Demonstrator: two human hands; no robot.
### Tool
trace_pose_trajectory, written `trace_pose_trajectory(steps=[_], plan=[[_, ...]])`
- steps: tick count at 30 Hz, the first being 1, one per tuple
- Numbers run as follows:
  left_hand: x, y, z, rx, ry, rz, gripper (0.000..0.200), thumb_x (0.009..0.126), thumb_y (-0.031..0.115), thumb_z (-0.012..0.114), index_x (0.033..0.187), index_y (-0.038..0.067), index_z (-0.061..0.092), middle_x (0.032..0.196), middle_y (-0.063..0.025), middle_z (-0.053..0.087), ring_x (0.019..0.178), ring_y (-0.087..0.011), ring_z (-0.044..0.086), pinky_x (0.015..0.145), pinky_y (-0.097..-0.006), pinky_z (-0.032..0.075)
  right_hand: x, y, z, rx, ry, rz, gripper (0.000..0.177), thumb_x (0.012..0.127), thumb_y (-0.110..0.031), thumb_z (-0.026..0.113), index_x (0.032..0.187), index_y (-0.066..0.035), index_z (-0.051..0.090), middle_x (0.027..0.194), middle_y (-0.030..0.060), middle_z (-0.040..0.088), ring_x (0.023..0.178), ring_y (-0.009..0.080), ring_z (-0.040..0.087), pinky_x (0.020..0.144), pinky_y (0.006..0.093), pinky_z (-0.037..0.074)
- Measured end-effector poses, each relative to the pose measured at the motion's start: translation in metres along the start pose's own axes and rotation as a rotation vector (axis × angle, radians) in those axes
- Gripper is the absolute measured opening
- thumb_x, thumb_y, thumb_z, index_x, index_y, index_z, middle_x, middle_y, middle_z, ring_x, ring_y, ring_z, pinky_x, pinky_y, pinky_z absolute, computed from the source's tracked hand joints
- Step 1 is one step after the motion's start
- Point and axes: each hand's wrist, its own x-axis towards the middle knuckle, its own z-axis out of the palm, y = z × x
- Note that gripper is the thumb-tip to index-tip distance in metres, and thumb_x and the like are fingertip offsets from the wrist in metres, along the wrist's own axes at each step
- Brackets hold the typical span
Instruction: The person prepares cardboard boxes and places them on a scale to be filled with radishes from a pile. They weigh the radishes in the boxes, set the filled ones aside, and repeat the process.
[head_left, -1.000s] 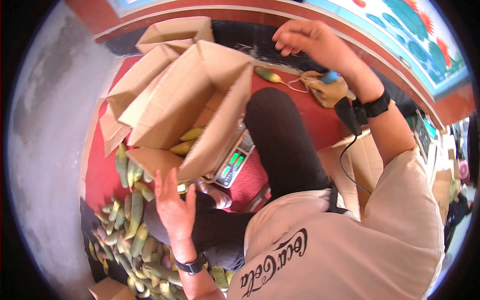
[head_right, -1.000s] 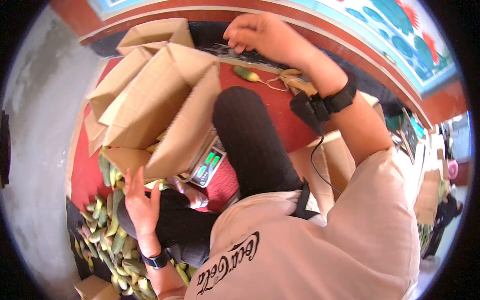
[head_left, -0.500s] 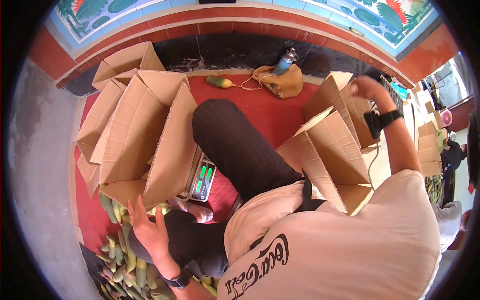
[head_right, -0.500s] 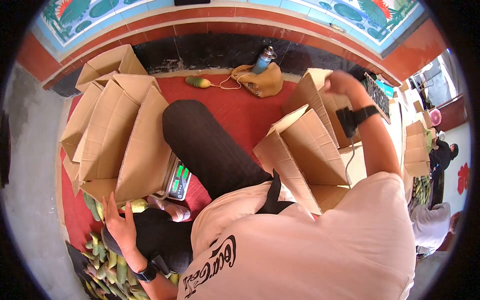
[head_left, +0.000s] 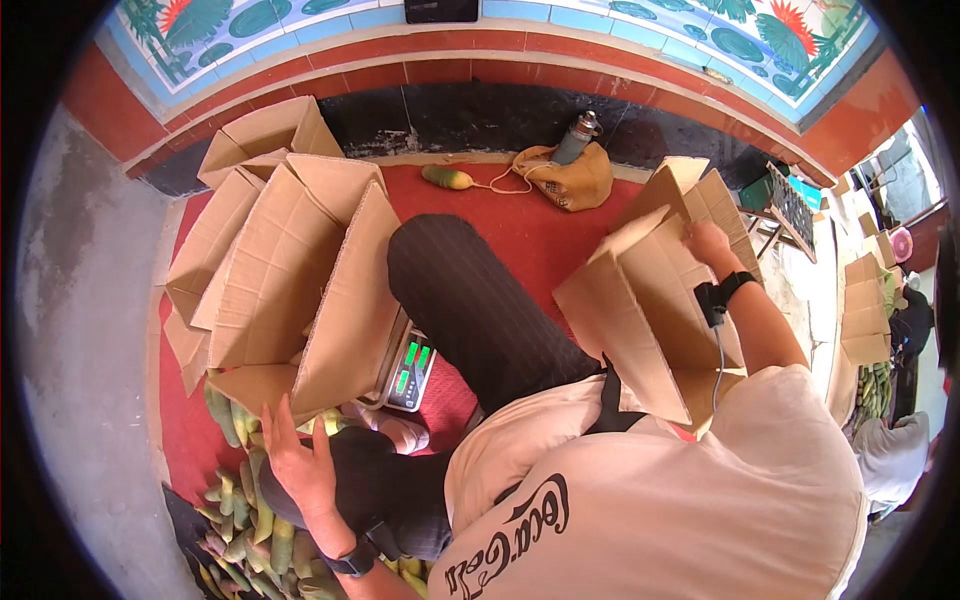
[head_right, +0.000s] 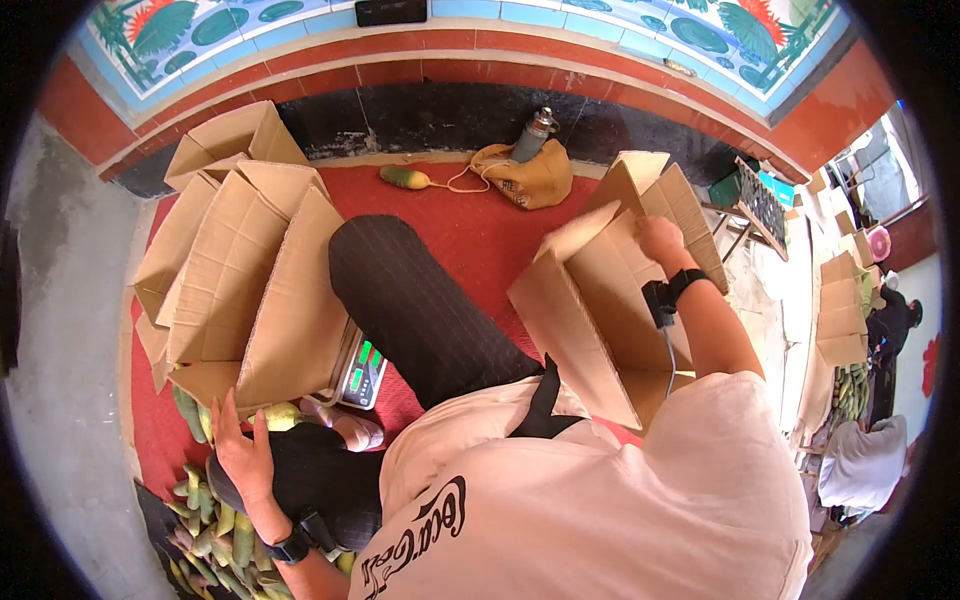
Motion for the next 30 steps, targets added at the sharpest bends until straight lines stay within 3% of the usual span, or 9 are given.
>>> trace_pose_trajectory(steps=[7, 11, 12, 14, 15, 17, 18, 19, 30], plan=[[0.000, 0.002, 0.001, 0.008, 0.012, -0.008, 0.051, 0.078, 0.012, 0.066, 0.124, -0.001, 0.050, 0.120, -0.0213, 0.054, 0.124, -0.0388, 0.042, 0.099, -0.0456, 0.036, 0.046, 0.022, -0.012, 0.102, 0.110, 0.177, 0.036, 0.079, -0.026, 0.064, 0.113, -0.015, 0.060, 0.106, 0.0156, 0.064, 0.102, 0.0312, 0.060, 0.086, 0.0427, 0.049], [0.001, 0.001, 0.001, 0.011, 0.018, -0.013, 0.050, 0.077, 0.013, 0.067, 0.123, 0.000, 0.052, 0.119, -0.0206, 0.056, 0.122, -0.0388, 0.044, 0.099, -0.0447, 0.037, 0.052, 0.045, 0.031, 0.225, 0.205, 0.179, 0.084, 0.063, -0.024, 0.081, 0.131, -0.003, 0.038, 0.115, 0.0239, 0.057, 0.107, 0.0367, 0.056, 0.091, 0.0429, 0.046], [0.001, 0.003, 0.001, 0.003, 0.021, -0.032, 0.049, 0.076, 0.013, 0.068, 0.121, 0.000, 0.053, 0.119, -0.0205, 0.056, 0.121, -0.0387, 0.045, 0.100, -0.0444, 0.038, 0.063, 0.061, 0.050, 0.360, 0.072, 0.173, 0.082, 0.063, -0.025, 0.081, 0.130, -0.005, 0.039, 0.116, 0.0226, 0.058, 0.108, 0.0368, 0.056, 0.091, 0.0430, 0.046], [0.000, 0.000, 0.003, 0.001, 0.045, -0.018, 0.049, 0.075, 0.015, 0.069, 0.120, 0.001, 0.054, 0.115, -0.0202, 0.058, 0.119, -0.0382, 0.046, 0.100, -0.0440, 0.038, 0.089, 0.102, 0.123, 0.598, -0.026, 0.092, 0.037, 0.064, -0.028, 0.077, 0.086, -0.003, 0.062, 0.089, 0.0218, 0.066, 0.088, 0.0349, 0.064, 0.077, 0.0414, 0.049], [0.001, 0.000, 0.001, -0.005, 0.044, -0.015, 0.049, 0.075, 0.016, 0.069, 0.119, 0.000, 0.055, 0.114, -0.0200, 0.059, 0.119, -0.0380, 0.047, 0.099, -0.0437, 0.038, 0.091, 0.113, 0.134, 0.582, -0.085, 0.026, 0.044, 0.067, -0.020, 0.073, 0.103, 0.001, 0.061, 0.085, 0.0232, 0.066, 0.078, 0.0319, 0.065, 0.064, 0.0389, 0.049], [0.001, -0.001, 0.001, -0.012, 0.050, 0.004, 0.049, 0.074, 0.016, 0.070, 0.117, -0.001, 0.055, 0.113, -0.0193, 0.059, 0.118, -0.0375, 0.047, 0.099, -0.0431, 0.038, 0.108, 0.130, 0.179, 0.310, -0.137, -0.070, 0.026, 0.080, -0.034, 0.057, 0.078, -0.010, 0.068, 0.067, 0.0145, 0.062, 0.056, 0.0241, 0.057, 0.051, 0.0382, 0.041], [0.001, -0.001, 0.002, -0.016, 0.067, 0.007, 0.049, 0.074, 0.017, 0.070, 0.116, -0.003, 0.054, 0.111, -0.0190, 0.060, 0.118, -0.0374, 0.047, 0.099, -0.0426, 0.038, 0.126, 0.229, 0.249, 0.307, -0.128, -0.112, 0.026, 0.080, -0.034, 0.057, 0.078, -0.010, 0.068, 0.067, 0.0145, 0.062, 0.056, 0.0241, 0.057, 0.051, 0.0382, 0.041], [0.001, -0.001, 0.002, -0.009, 0.091, -0.028, 0.049, 0.074, 0.017, 0.070, 0.116, -0.003, 0.054, 0.111, -0.0190, 0.060, 0.118, -0.0374, 0.047, 0.099, -0.0426, 0.038, 0.168, 0.170, 0.264, 0.040, 0.065, -0.348, 0.025, 0.075, -0.030, 0.059, 0.077, -0.006, 0.067, 0.068, 0.0167, 0.064, 0.064, 0.0285, 0.065, 0.053, 0.0413, 0.047], [-0.004, -0.007, 0.003, -0.078, 0.061, -0.060, 0.051, 0.076, 0.023, 0.068, 0.118, -0.001, 0.053, 0.113, -0.0190, 0.058, 0.123, -0.0352, 0.043, 0.101, -0.0421, 0.037, 0.077, 0.042, 0.035, 0.580, 0.322, -0.105, 0.031, 0.071, -0.020, 0.071, 0.093, 0.003, 0.066, 0.079, 0.0185, 0.068, 0.076, 0.0286, 0.067, 0.067, 0.0383, 0.051]])
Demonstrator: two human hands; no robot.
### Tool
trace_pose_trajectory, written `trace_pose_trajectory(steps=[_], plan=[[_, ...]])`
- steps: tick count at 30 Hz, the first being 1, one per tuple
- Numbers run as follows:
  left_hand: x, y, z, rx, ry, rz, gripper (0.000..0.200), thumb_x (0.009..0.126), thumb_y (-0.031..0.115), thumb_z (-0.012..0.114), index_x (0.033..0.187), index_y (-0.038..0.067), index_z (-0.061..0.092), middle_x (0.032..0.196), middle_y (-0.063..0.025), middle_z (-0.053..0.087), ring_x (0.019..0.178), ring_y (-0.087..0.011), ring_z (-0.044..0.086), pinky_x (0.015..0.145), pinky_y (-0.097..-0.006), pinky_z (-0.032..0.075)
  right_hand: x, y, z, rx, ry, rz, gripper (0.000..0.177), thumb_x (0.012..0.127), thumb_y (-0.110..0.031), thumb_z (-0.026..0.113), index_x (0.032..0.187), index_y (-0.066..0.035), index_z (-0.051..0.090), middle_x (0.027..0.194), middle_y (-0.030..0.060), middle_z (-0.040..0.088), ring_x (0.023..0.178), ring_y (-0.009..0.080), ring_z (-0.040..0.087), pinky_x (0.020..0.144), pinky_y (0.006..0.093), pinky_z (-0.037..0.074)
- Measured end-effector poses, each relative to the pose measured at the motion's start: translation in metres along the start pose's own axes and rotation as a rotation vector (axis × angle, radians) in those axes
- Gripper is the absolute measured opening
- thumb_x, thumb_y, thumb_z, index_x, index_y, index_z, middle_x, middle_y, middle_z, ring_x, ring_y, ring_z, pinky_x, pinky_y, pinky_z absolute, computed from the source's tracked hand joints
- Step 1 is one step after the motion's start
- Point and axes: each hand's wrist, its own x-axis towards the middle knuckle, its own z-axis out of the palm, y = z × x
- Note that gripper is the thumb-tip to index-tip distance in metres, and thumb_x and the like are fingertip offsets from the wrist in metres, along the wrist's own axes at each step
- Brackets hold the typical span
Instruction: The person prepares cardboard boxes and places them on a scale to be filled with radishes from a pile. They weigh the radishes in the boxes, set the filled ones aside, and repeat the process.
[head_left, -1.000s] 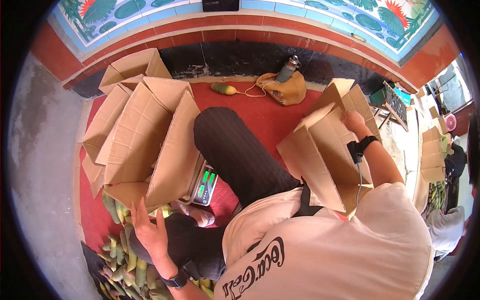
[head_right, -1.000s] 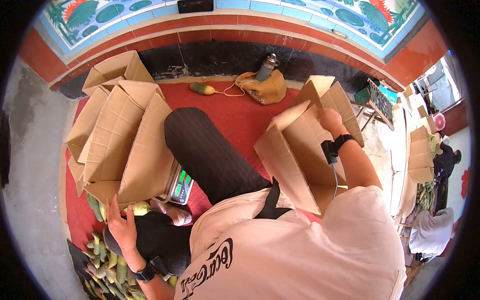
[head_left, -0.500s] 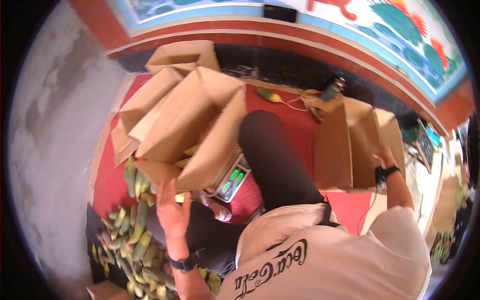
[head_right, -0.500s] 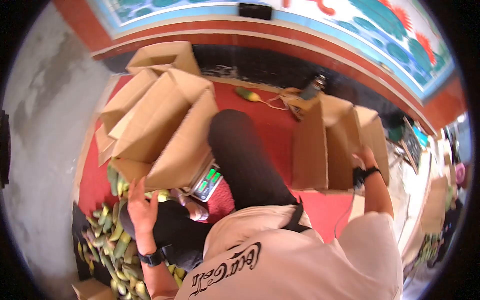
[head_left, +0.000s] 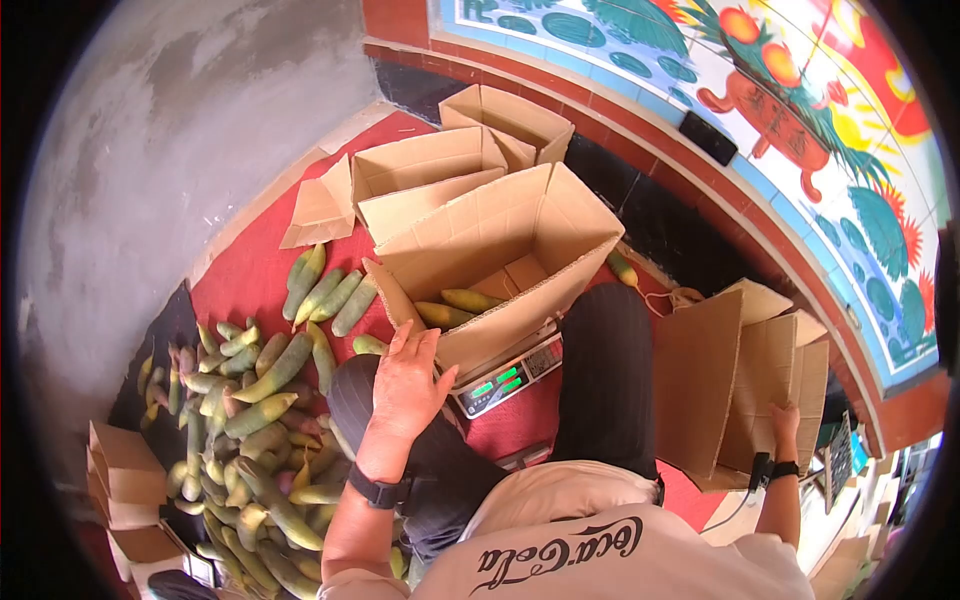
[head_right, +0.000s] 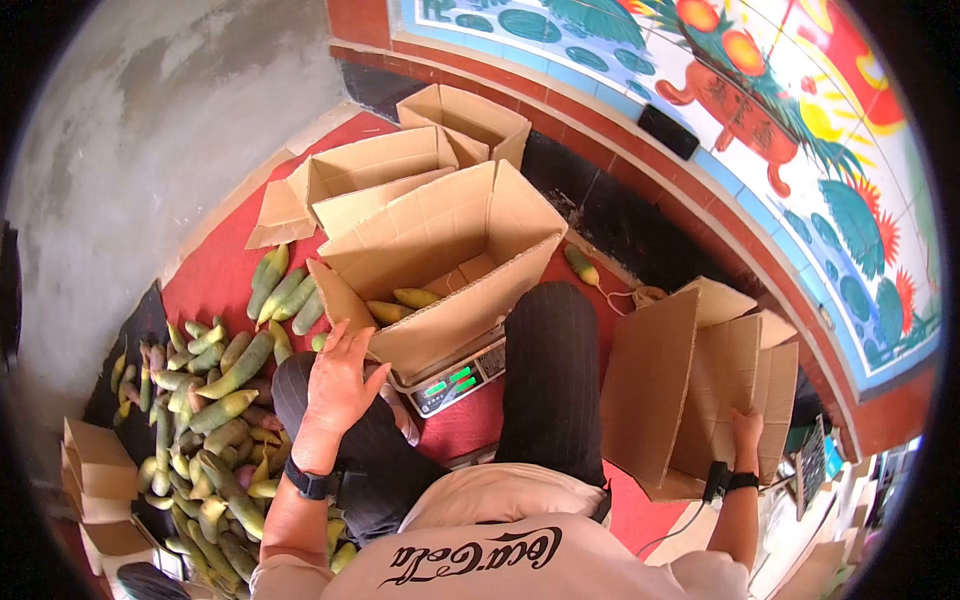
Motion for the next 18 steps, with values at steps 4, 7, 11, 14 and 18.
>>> trace_pose_trajectory(steps=[4, 7, 11, 14, 18], plan=[[-0.002, -0.001, -0.001, -0.009, -0.016, 0.000, 0.052, 0.077, 0.025, 0.067, 0.119, -0.001, 0.053, 0.115, -0.0173, 0.058, 0.124, -0.0343, 0.042, 0.102, -0.0422, 0.036, 0.014, -0.094, -0.065, 0.312, 0.026, -0.112, 0.025, 0.080, -0.011, 0.064, 0.101, 0.004, 0.063, 0.083, 0.0098, 0.067, 0.075, 0.0164, 0.061, 0.066, 0.0306, 0.049], [-0.002, -0.002, -0.001, -0.018, -0.036, -0.011, 0.052, 0.078, 0.026, 0.067, 0.120, 0.000, 0.052, 0.117, -0.0166, 0.057, 0.125, -0.0336, 0.041, 0.102, -0.0421, 0.036, 0.012, -0.185, -0.115, 0.499, 0.087, -0.290, 0.023, 0.087, -0.009, 0.060, 0.108, 0.002, 0.062, 0.090, 0.0064, 0.066, 0.079, 0.0153, 0.059, 0.071, 0.0277, 0.048], [-0.003, -0.003, -0.004, -0.059, -0.060, -0.004, 0.053, 0.078, 0.026, 0.067, 0.121, 0.000, 0.052, 0.118, -0.0162, 0.056, 0.126, -0.0332, 0.040, 0.101, -0.0425, 0.037, 0.009, -0.275, -0.168, 0.498, 0.154, -0.444, 0.027, 0.089, -0.013, 0.060, 0.112, 0.002, 0.060, 0.092, 0.0054, 0.066, 0.082, 0.0133, 0.058, 0.074, 0.0258, 0.046], [-0.005, -0.005, -0.006, -0.077, -0.065, -0.012, 0.055, 0.076, 0.026, 0.068, 0.121, -0.001, 0.051, 0.118, -0.0161, 0.056, 0.125, -0.0328, 0.041, 0.101, -0.0428, 0.037, 0.015, -0.320, -0.197, 0.383, 0.235, -0.593, 0.031, 0.090, -0.017, 0.061, 0.114, 0.002, 0.058, 0.095, 0.0045, 0.065, 0.083, 0.0120, 0.057, 0.076, 0.0258, 0.045], [-0.006, -0.006, -0.005, -0.107, -0.034, -0.004, 0.055, 0.075, 0.025, 0.069, 0.120, -0.001, 0.052, 0.115, -0.0163, 0.057, 0.124, -0.0330, 0.042, 0.101, -0.0424, 0.038, 0.016, -0.397, -0.228, 0.266, 0.322, -0.644, 0.034, 0.090, -0.022, 0.062, 0.113, 0.002, 0.059, 0.097, 0.0067, 0.065, 0.085, 0.0118, 0.056, 0.077, 0.0261, 0.045]])
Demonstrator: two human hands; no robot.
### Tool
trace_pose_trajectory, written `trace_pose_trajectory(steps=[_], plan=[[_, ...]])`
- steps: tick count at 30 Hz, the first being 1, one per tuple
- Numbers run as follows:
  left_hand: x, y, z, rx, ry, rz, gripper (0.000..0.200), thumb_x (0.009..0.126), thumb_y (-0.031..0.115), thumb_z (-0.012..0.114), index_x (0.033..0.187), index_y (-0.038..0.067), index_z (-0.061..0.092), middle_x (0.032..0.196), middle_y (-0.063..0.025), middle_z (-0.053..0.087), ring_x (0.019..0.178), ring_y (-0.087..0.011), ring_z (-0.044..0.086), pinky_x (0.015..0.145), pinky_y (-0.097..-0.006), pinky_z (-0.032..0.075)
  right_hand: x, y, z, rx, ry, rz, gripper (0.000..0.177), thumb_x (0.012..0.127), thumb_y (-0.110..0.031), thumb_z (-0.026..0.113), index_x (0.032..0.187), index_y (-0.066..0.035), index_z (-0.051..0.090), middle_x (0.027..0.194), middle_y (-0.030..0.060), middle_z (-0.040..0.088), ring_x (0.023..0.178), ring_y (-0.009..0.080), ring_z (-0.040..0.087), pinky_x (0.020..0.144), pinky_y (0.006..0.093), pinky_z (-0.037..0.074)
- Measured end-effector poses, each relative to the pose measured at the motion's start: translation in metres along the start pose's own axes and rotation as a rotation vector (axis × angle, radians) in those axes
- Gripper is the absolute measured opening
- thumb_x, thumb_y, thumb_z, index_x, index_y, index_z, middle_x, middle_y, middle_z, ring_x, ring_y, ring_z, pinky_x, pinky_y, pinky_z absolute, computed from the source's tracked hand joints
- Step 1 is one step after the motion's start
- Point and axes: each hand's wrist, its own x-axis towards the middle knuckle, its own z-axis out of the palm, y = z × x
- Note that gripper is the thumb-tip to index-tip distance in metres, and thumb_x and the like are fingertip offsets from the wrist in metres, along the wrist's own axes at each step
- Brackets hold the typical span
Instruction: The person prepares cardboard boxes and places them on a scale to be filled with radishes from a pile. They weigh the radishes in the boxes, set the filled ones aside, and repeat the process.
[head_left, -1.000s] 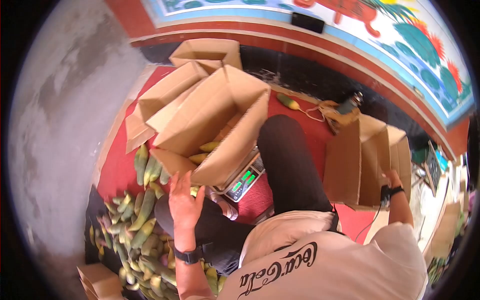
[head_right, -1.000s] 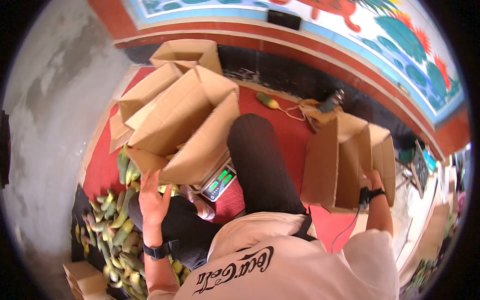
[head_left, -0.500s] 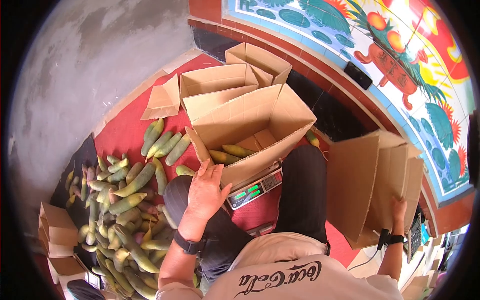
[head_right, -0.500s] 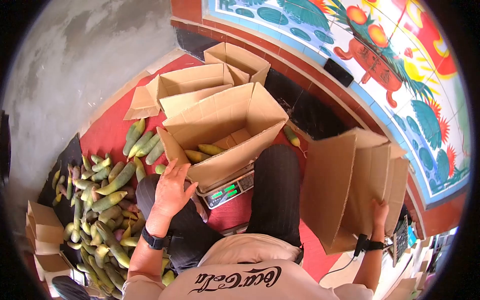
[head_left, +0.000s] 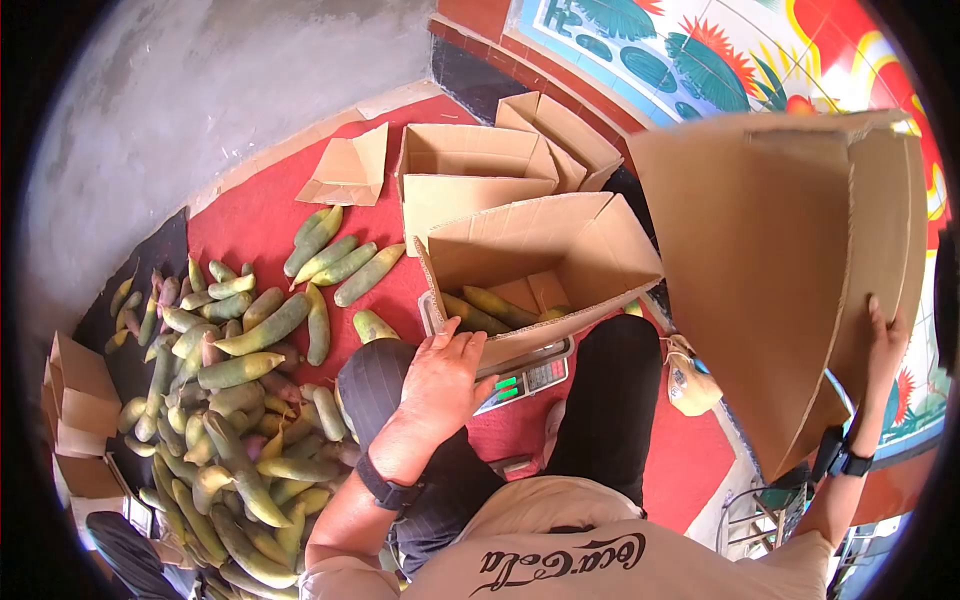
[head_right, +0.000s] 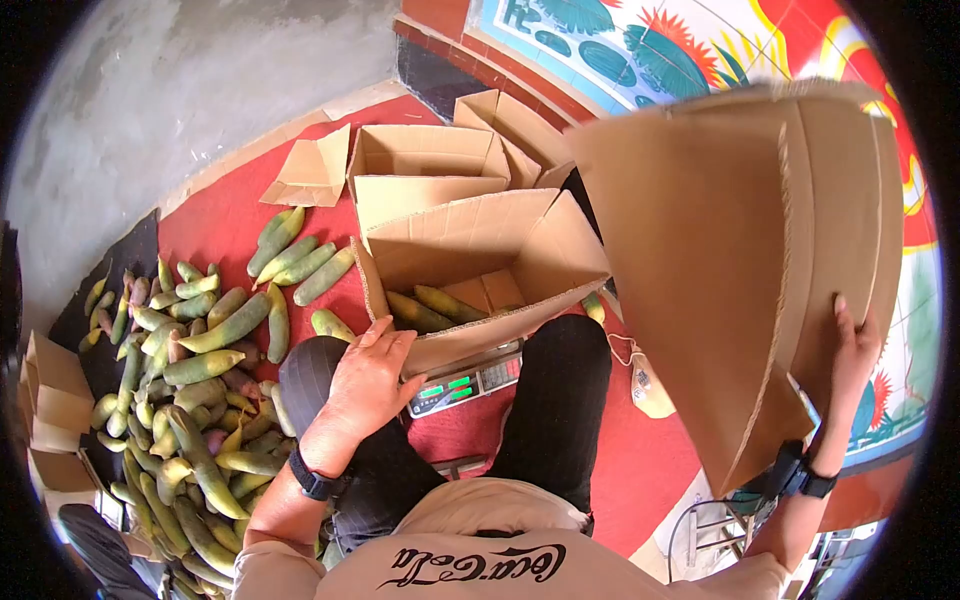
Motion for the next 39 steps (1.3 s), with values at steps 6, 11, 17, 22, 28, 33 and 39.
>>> trace_pose_trajectory(steps=[6, 11, 17, 22, 28, 33, 39], plan=[[0.002, -0.003, 0.008, -0.002, 0.040, 0.050, 0.054, 0.073, 0.028, 0.071, 0.114, -0.003, 0.053, 0.108, -0.0181, 0.058, 0.119, -0.0355, 0.046, 0.101, -0.0408, 0.038, 0.076, -0.093, 0.064, 0.063, 0.184, -0.183, 0.037, 0.088, -0.027, 0.063, 0.110, 0.002, 0.060, 0.092, 0.0075, 0.066, 0.081, 0.0121, 0.058, 0.074, 0.0256, 0.046], [0.001, -0.004, 0.006, -0.017, 0.042, 0.044, 0.053, 0.074, 0.028, 0.070, 0.114, -0.003, 0.053, 0.108, -0.0177, 0.059, 0.119, -0.0355, 0.046, 0.100, -0.0410, 0.039, 0.124, -0.166, 0.166, 0.376, 0.067, -0.467, 0.025, 0.088, -0.015, 0.063, 0.107, 0.001, 0.061, 0.086, 0.0049, 0.067, 0.076, 0.0080, 0.057, 0.069, 0.0243, 0.047], [0.002, -0.005, 0.002, -0.057, 0.022, 0.023, 0.051, 0.076, 0.028, 0.068, 0.114, -0.002, 0.054, 0.110, -0.0170, 0.058, 0.119, -0.0343, 0.046, 0.097, -0.0413, 0.041, 0.150, -0.261, 0.288, 0.114, 0.346, -0.911, 0.029, 0.083, -0.022, 0.067, 0.105, -0.005, 0.061, 0.091, 0.0175, 0.065, 0.073, 0.0295, 0.064, 0.066, 0.0336, 0.052], [0.006, -0.004, -0.001, -0.097, -0.032, -0.009, 0.051, 0.076, 0.027, 0.068, 0.114, -0.003, 0.054, 0.111, -0.0167, 0.058, 0.120, -0.0333, 0.045, 0.098, -0.0414, 0.041, 0.150, -0.321, 0.372, 0.063, 0.387, -1.132, 0.021, 0.082, -0.019, 0.064, 0.100, -0.010, 0.057, 0.090, 0.0107, 0.065, 0.074, 0.0300, 0.064, 0.064, 0.0373, 0.053], [0.007, -0.006, -0.002, -0.129, -0.053, -0.005, 0.053, 0.076, 0.028, 0.068, 0.117, -0.004, 0.053, 0.113, -0.0163, 0.057, 0.122, -0.0327, 0.044, 0.098, -0.0417, 0.041, 0.115, -0.314, 0.463, 0.037, 0.245, -1.188, 0.028, 0.080, -0.006, 0.055, 0.107, -0.012, 0.057, 0.093, 0.0098, 0.063, 0.080, 0.0278, 0.063, 0.069, 0.0360, 0.053], [0.008, -0.009, -0.003, -0.131, -0.046, 0.020, 0.053, 0.078, 0.028, 0.066, 0.117, -0.005, 0.053, 0.114, -0.0173, 0.057, 0.122, -0.0326, 0.043, 0.099, -0.0415, 0.040, 0.057, -0.296, 0.503, -0.181, -0.095, -0.925, 0.039, 0.081, -0.004, 0.049, 0.120, -0.009, 0.052, 0.107, 0.0127, 0.060, 0.096, 0.0286, 0.061, 0.080, 0.0370, 0.052], [0.009, -0.007, -0.005, -0.116, -0.077, 0.016, 0.054, 0.078, 0.029, 0.066, 0.118, -0.005, 0.052, 0.114, -0.0179, 0.056, 0.122, -0.0334, 0.043, 0.099, -0.0415, 0.039, 0.057, -0.287, 0.506, -0.325, -0.233, -0.890, 0.043, 0.085, -0.008, 0.045, 0.128, -0.012, 0.046, 0.116, 0.0153, 0.057, 0.108, 0.0288, 0.056, 0.089, 0.0374, 0.048]])
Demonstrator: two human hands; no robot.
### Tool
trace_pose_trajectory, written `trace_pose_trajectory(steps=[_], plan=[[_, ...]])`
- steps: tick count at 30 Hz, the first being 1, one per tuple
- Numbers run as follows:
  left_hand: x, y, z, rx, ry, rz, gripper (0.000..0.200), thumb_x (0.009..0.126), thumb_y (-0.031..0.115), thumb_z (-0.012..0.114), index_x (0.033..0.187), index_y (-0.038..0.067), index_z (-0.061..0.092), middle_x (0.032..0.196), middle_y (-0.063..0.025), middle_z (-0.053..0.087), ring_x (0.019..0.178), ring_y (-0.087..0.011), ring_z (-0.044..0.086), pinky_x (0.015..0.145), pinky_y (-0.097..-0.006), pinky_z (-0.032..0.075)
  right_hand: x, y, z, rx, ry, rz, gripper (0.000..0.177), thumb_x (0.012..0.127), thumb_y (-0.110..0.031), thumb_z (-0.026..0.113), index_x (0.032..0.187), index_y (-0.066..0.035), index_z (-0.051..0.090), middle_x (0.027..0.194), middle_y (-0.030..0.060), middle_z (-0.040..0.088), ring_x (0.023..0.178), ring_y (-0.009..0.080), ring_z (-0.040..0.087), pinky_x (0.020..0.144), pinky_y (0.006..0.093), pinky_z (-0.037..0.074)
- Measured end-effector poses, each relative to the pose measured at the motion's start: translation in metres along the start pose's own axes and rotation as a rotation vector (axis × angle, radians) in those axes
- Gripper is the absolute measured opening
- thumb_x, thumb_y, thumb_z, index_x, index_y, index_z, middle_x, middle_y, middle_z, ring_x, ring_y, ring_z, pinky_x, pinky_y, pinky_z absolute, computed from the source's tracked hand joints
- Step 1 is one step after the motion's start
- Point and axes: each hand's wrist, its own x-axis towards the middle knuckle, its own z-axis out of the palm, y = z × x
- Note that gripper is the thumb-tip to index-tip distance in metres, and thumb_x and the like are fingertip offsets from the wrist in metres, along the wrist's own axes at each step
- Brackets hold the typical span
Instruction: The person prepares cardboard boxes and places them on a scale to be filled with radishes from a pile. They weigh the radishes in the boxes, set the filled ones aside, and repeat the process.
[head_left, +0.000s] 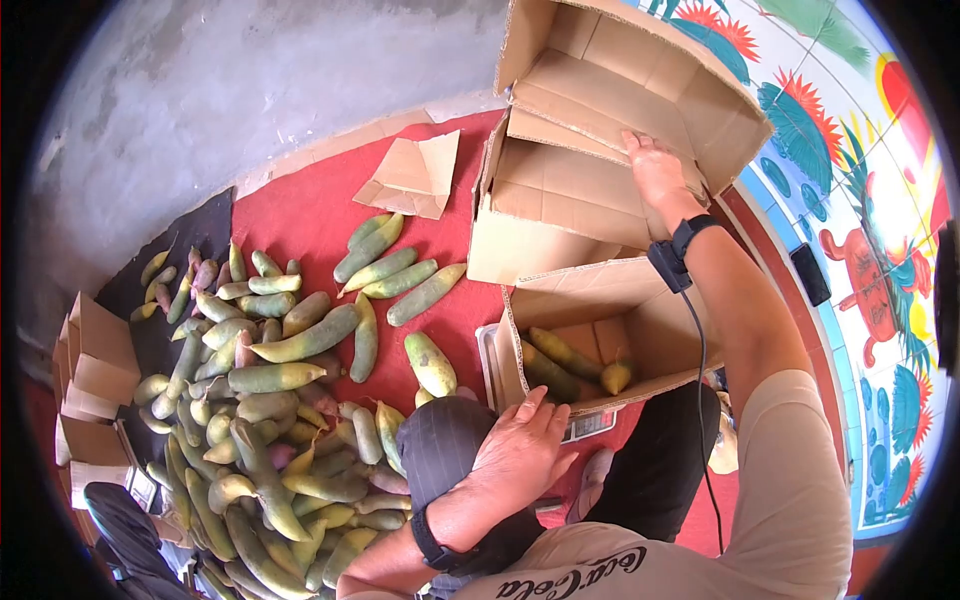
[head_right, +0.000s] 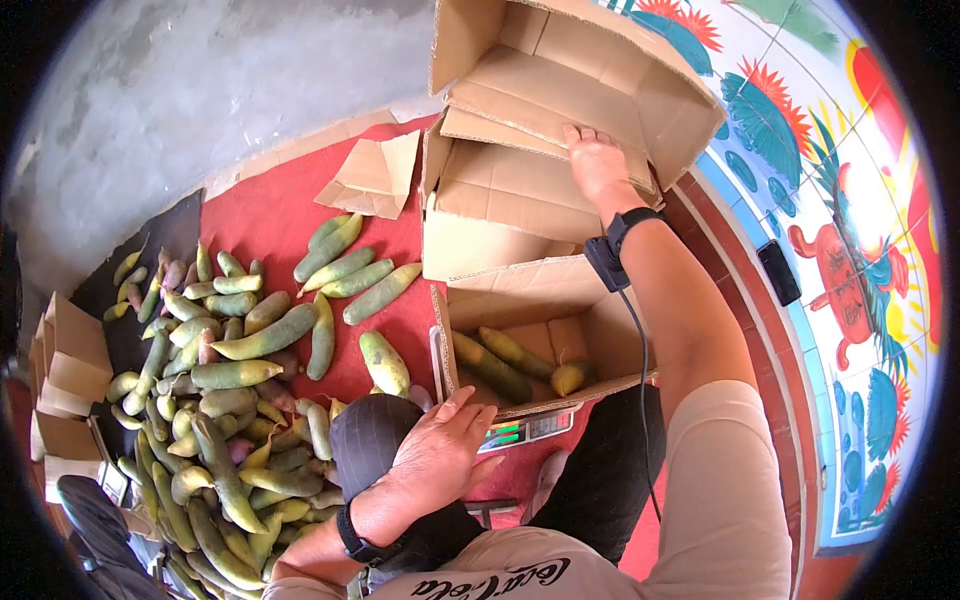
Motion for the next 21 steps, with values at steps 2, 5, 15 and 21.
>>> trace_pose_trajectory(steps=[2, 5, 15, 21], plan=[[-0.002, 0.000, 0.001, 0.008, 0.007, -0.010, 0.055, 0.078, 0.029, 0.066, 0.118, -0.005, 0.052, 0.114, -0.0177, 0.056, 0.122, -0.0333, 0.043, 0.099, -0.0413, 0.039, 0.005, 0.000, -0.005, 0.022, -0.190, 0.131, 0.047, 0.087, -0.010, 0.044, 0.135, -0.014, 0.040, 0.122, 0.0158, 0.053, 0.112, 0.0301, 0.054, 0.093, 0.0393, 0.045], [-0.004, 0.001, 0.001, 0.008, 0.018, -0.017, 0.054, 0.078, 0.029, 0.066, 0.119, -0.004, 0.052, 0.115, -0.0175, 0.056, 0.122, -0.0331, 0.044, 0.099, -0.0414, 0.039, 0.005, -0.006, -0.014, 0.030, -0.281, 0.183, 0.055, 0.087, -0.016, 0.052, 0.138, -0.015, 0.035, 0.128, 0.0156, 0.048, 0.118, 0.0307, 0.049, 0.098, 0.0419, 0.041], [-0.004, 0.000, 0.002, 0.036, 0.031, -0.006, 0.056, 0.078, 0.027, 0.067, 0.122, -0.001, 0.049, 0.119, -0.0168, 0.055, 0.123, -0.0324, 0.043, 0.100, -0.0415, 0.039, -0.036, -0.010, -0.064, 0.173, -0.150, 0.089, 0.066, 0.079, -0.022, 0.067, 0.137, -0.012, 0.038, 0.130, 0.0135, 0.046, 0.120, 0.0295, 0.044, 0.100, 0.0429, 0.036], [-0.006, -0.001, 0.003, 0.042, 0.070, -0.005, 0.055, 0.079, 0.028, 0.066, 0.123, -0.001, 0.050, 0.125, -0.0177, 0.052, 0.126, -0.0321, 0.041, 0.103, -0.0411, 0.036, -0.117, 0.010, -0.116, 0.316, 0.063, -0.016, 0.042, 0.078, -0.019, 0.066, 0.116, -0.007, 0.057, 0.117, 0.0156, 0.056, 0.108, 0.0313, 0.053, 0.093, 0.0403, 0.043]])
